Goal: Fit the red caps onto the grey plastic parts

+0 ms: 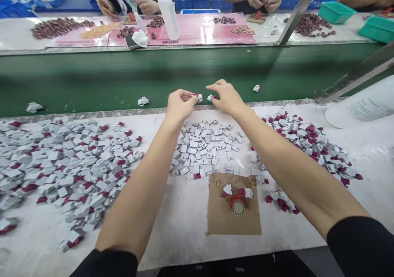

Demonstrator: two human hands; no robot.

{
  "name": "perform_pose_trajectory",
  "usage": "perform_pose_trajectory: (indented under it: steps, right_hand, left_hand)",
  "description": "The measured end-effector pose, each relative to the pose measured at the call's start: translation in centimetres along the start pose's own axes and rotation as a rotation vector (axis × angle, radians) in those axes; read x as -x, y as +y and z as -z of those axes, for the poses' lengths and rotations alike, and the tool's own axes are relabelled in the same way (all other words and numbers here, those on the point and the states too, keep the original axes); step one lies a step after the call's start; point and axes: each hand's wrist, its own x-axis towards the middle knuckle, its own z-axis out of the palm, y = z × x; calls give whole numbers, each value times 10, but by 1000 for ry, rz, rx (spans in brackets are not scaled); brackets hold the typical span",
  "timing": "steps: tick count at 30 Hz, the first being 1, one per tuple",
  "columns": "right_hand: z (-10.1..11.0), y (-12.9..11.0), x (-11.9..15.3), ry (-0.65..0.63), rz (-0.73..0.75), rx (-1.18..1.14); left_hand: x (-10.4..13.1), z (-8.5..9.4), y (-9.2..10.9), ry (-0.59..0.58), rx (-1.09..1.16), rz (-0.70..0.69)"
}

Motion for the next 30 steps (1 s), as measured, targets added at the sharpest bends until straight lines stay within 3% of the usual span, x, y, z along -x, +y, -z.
perform_pose_trajectory:
  steps: [3, 6, 10, 13, 15, 17, 18, 20, 22, 25, 28, 30]
  right_hand:
    - [-10, 1, -25, -18, -7, -37]
    - [1, 3, -14, 59, -40, -101]
    - [30, 7, 45, 88, -71, -294]
    - [48, 9, 102, 132, -145, -530]
    - [54, 9, 134, 170, -255, -670]
    - [57, 7, 158, 176, -374, -882]
    - [57, 4, 167, 177, -417, -997]
    - [55, -2, 181, 192, -450, -1170]
    - [51, -9, 192, 209, -429, -1234]
    - [49, -16, 208, 206, -370, -1202]
    - [52, -17, 230, 179, -308, -1048]
    - [55, -16, 247, 147, -256, -914]
  left_hand:
    - [-29, -12, -9, 5, -59, 35]
    - [-40, -27, -13, -36, -106, 37]
    - [-46, -40, -9, -99, -170, 9]
    - [-42, -37, 1, -75, -238, -10]
    - [-27, -30, 9, -40, -276, -30]
    - [1, -21, 18, -82, -265, -128]
    - [19, -16, 22, -154, -229, -218]
    - [61, -6, 32, -419, -61, -415]
    - [101, 0, 40, -614, 83, -501]
    - [144, 4, 46, -683, 197, -475]
    - [164, 6, 42, -660, 259, -339]
    - [171, 9, 36, -726, 284, -220]
